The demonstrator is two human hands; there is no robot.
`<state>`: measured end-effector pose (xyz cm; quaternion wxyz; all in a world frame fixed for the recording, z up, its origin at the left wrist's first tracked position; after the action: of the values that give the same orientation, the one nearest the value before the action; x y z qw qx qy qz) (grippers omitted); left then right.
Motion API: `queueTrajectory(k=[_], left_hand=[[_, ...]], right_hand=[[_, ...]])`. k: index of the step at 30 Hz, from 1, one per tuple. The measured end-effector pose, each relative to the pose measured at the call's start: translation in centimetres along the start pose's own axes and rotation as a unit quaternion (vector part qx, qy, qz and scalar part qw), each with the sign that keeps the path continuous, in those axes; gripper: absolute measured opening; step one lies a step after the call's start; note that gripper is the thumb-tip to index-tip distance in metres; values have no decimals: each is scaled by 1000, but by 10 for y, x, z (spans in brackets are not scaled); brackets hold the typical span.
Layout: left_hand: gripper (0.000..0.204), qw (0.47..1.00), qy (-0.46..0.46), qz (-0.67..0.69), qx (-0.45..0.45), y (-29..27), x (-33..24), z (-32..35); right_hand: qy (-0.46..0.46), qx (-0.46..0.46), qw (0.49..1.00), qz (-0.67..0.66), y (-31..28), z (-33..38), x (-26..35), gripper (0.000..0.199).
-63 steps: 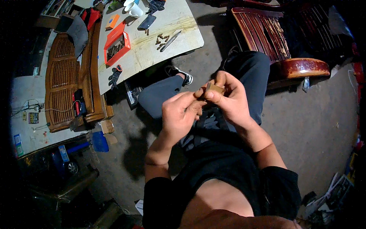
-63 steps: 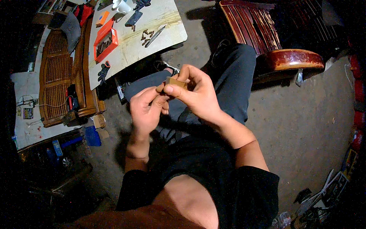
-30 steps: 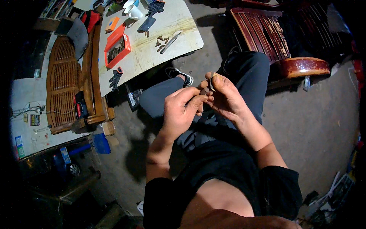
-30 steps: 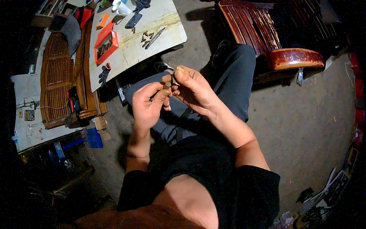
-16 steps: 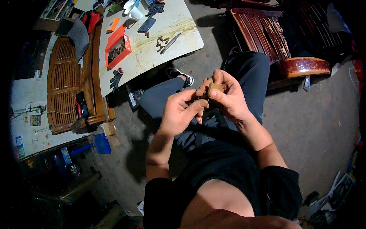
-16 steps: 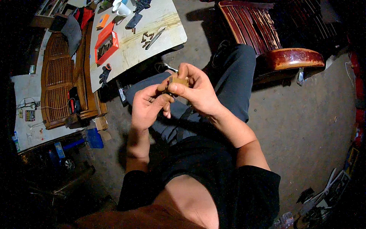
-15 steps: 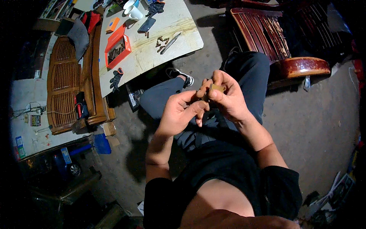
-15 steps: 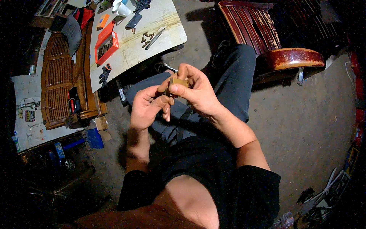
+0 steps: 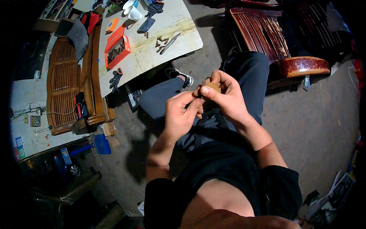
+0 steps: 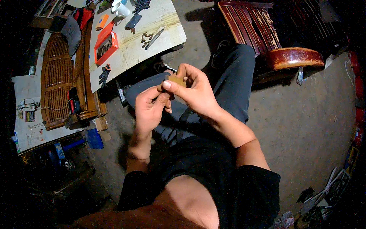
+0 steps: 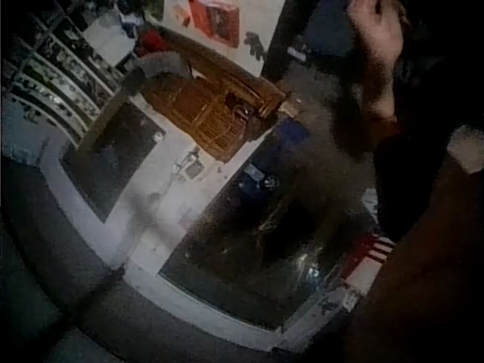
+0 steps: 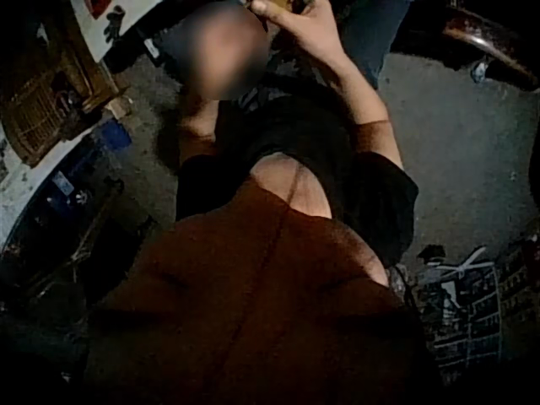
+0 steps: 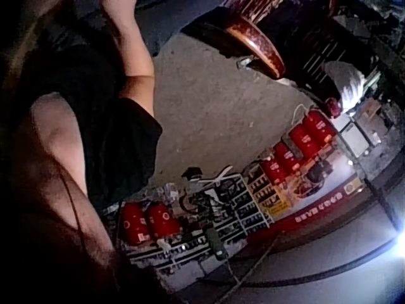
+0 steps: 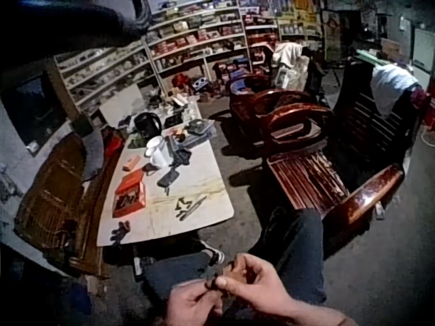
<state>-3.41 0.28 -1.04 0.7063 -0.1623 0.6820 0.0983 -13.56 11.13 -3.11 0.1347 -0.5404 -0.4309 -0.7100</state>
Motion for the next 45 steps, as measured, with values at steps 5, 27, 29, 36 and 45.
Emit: queueTrajectory(k=[5, 27, 29, 36, 45], left_hand=[[14, 998, 20, -54, 27, -1, -7, -3], [14, 999, 11, -53, 1, -6, 2, -4], [13, 998, 4, -61, 11, -4, 1, -4], [12, 970, 92, -224, -7, -3, 3, -6], [15, 996, -25, -40, 81, -7, 2, -4]], right_hand=[[32, 31, 991, -122, 2, -2, 2, 28], [6, 11, 1000, -18, -2, -6, -3, 31], [-16, 3, 1000, -18, 0, -4, -2, 31], [38, 8, 999, -31, 0, -8, -8, 26], [61, 52, 972, -221, -5, -4, -7, 23]])
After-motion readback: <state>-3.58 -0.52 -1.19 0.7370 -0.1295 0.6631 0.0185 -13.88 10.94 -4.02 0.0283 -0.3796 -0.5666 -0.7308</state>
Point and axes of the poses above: each hand's wrist, its own z-axis away from the middle knuckle, its own y-axis out of the palm, x = y × z, the point moved 3 cm from there along -z, towards the middle knuckle, and after that the axes turned 1 degree about z, right-handed, at the moved point
